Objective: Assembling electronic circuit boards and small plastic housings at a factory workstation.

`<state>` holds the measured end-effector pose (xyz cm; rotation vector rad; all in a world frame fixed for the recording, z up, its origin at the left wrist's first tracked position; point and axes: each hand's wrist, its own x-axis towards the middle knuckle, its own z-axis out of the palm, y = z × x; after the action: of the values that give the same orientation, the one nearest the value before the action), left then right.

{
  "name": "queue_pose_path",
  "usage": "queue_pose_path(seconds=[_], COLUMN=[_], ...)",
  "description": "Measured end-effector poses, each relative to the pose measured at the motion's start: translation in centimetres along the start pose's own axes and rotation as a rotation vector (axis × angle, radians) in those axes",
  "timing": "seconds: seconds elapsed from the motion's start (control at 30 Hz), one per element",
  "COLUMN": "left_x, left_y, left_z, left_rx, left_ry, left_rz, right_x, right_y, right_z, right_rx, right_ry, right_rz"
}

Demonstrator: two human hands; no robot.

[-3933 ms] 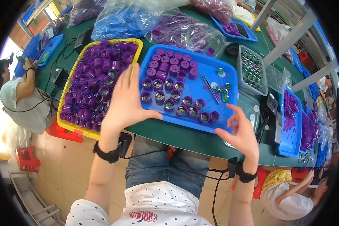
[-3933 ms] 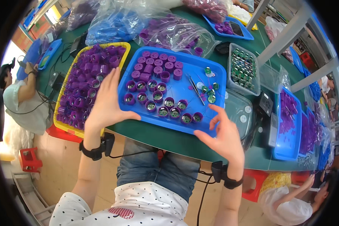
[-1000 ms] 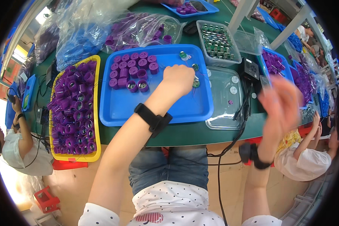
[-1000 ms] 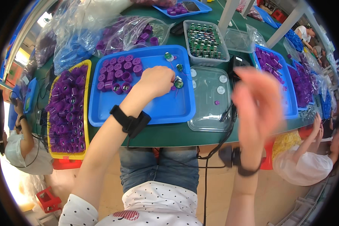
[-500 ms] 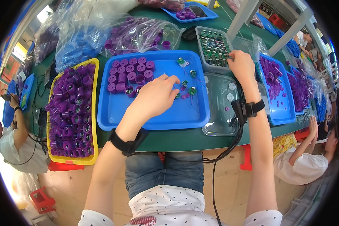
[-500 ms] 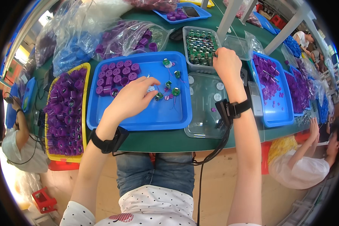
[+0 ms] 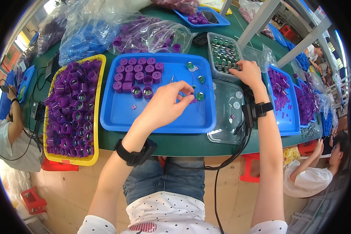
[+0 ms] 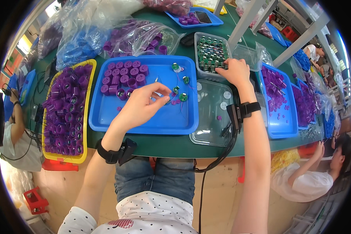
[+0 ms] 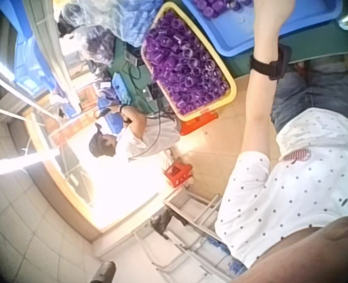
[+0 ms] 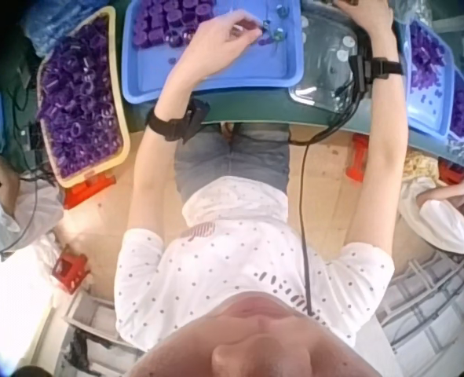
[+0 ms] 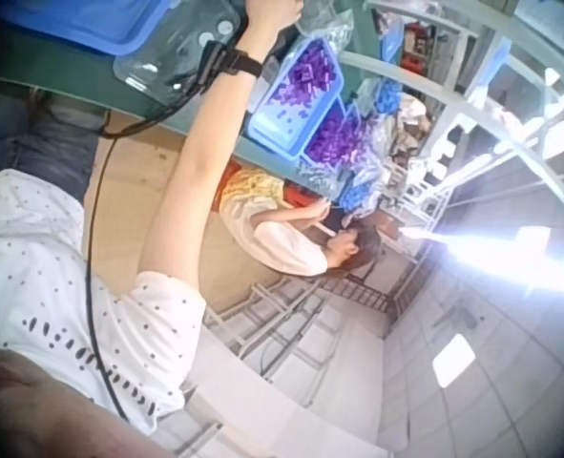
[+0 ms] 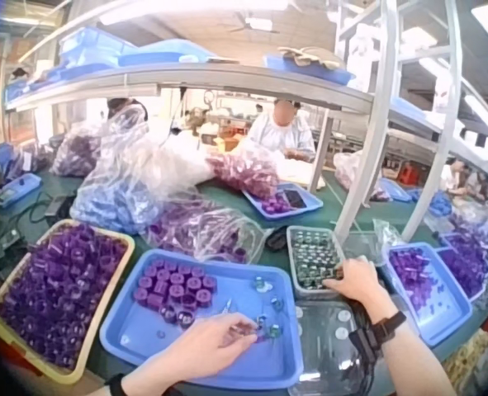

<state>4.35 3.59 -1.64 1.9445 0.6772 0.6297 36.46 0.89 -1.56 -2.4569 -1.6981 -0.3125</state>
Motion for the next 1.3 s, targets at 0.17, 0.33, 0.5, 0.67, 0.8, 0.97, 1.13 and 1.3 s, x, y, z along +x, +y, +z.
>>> queue_pose_path(seconds=[0.17, 0.33, 0.5, 0.67, 0.8, 0.97, 1.13, 1.3], left_x=[-1.0, -1.3, -1.4, -1.2, -1.5, -0.9, -1.3, -1.4], left_y=[-0.1, -0.7, -0.7, -0.6, -1.1, -1.2, -1.3, -1.1], left_z=[-0.4, -0.1, -0.1, 0.3, 0.5, 0.8, 0.7, 1.0], left_rx=[0.024, -0.006, -0.025, -0.067, -0.096, -0.219, -0.219, -0.22], left_ry=[-0.023, -0.038, -0.057, -0.077, -0.055, -0.004, -0.047, -0.088], left_rz=[-0.02, -0.006, -0.015, -0.05, -0.042, -0.049, -0.095, -0.085], right_x=[0.0, 0.4, 1.3, 2.8, 2.5, 2.5, 1.0, 2.5], right_y=[-0.6, -1.6, -2.2, -1.7, -3.2, -1.7, -3.4, -2.1], right_z=[-1.5, -2.4, -3.3, -1.7, -2.0, -2.1, -3.7, -4.9], right_rx=[0.377, 0.622, 0.727, 0.616, 0.831, 0.99, 0.437, 0.186], right_ry=[0.236, 0.18, 0.585, 0.402, 0.749, 0.638, 0.353, 0.302], right_rz=[-0.074, -0.073, -0.058, 0.001, 0.03, -0.084, 0.049, -0.142])
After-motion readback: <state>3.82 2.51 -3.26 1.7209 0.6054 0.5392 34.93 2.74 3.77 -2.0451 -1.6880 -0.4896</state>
